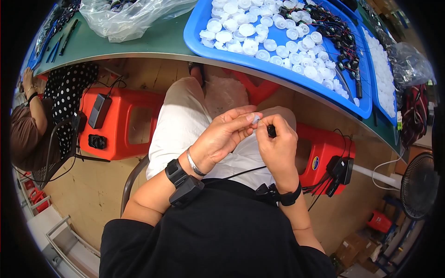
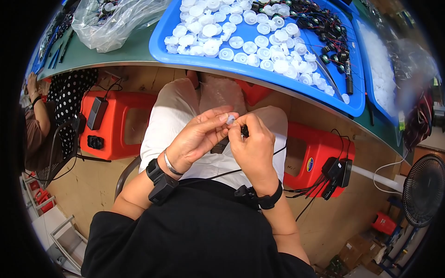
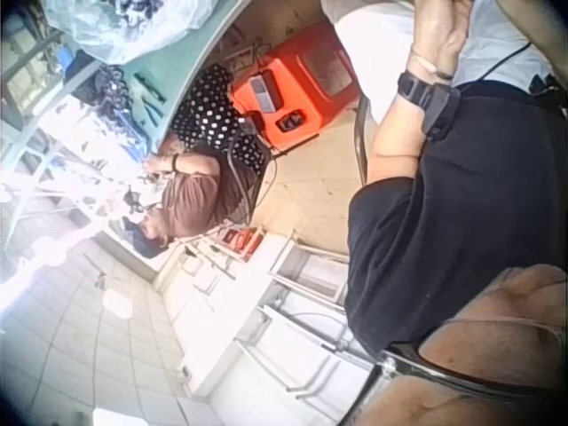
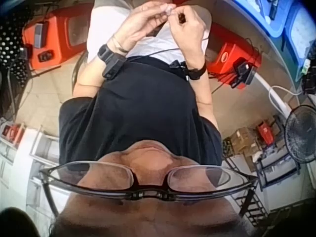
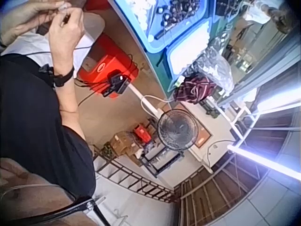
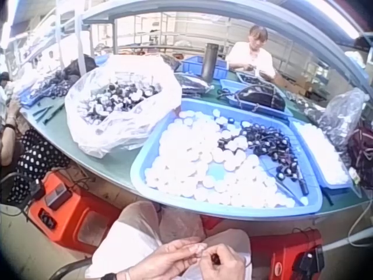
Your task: Manually assembling small electronic parts and plastic housings at a factory workstation.
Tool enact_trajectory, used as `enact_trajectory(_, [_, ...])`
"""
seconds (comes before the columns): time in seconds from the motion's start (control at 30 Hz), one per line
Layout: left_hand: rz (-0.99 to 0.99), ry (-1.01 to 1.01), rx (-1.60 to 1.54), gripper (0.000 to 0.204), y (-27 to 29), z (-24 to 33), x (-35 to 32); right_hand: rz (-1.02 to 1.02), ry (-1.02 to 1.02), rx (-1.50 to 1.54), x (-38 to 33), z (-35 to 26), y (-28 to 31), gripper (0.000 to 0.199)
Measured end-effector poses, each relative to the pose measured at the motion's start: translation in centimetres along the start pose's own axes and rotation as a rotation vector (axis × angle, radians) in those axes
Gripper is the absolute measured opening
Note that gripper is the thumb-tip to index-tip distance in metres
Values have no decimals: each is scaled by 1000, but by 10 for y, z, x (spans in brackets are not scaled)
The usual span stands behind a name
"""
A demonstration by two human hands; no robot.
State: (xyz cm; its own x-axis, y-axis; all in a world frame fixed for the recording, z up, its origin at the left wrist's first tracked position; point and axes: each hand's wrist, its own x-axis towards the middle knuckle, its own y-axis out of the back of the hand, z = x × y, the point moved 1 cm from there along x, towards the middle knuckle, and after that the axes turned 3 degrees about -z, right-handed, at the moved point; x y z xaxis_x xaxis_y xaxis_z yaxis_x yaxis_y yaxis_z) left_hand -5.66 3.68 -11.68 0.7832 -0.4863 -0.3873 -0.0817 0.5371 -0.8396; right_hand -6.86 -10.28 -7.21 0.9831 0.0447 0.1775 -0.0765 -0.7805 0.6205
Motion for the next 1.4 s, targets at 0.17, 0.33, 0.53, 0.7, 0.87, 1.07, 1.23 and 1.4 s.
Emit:
enact_trajectory(0.17, [-2,-22,46,34,-1,-2,0,17,57,-58,-2,2,-3,8])
enact_trajectory(0.33, [-5,-21,89,33,0,1,0,-48,126,-64,-3,9,-4,7])
enact_trajectory(0.53, [23,-45,-25,37,-1,2,0,-104,-111,235,-6,11,-5,7])
enact_trajectory(0.7, [-7,14,-40,31,6,-2,-1,-157,-194,262,-7,11,-1,7])
enact_trajectory(0.87, [-6,8,94,22,-1,1,-3,-98,-171,278,-7,17,-6,8])
enact_trajectory(1.07, [-55,12,-29,21,1,6,-2,-89,-91,323,-5,13,-5,11])
enact_trajectory(1.23, [-56,57,-95,20,7,5,1,-97,207,-32,-1,11,2,11])
enact_trajectory(1.4, [-50,66,-94,20,5,6,1,-71,318,-209,-1,10,-1,11])
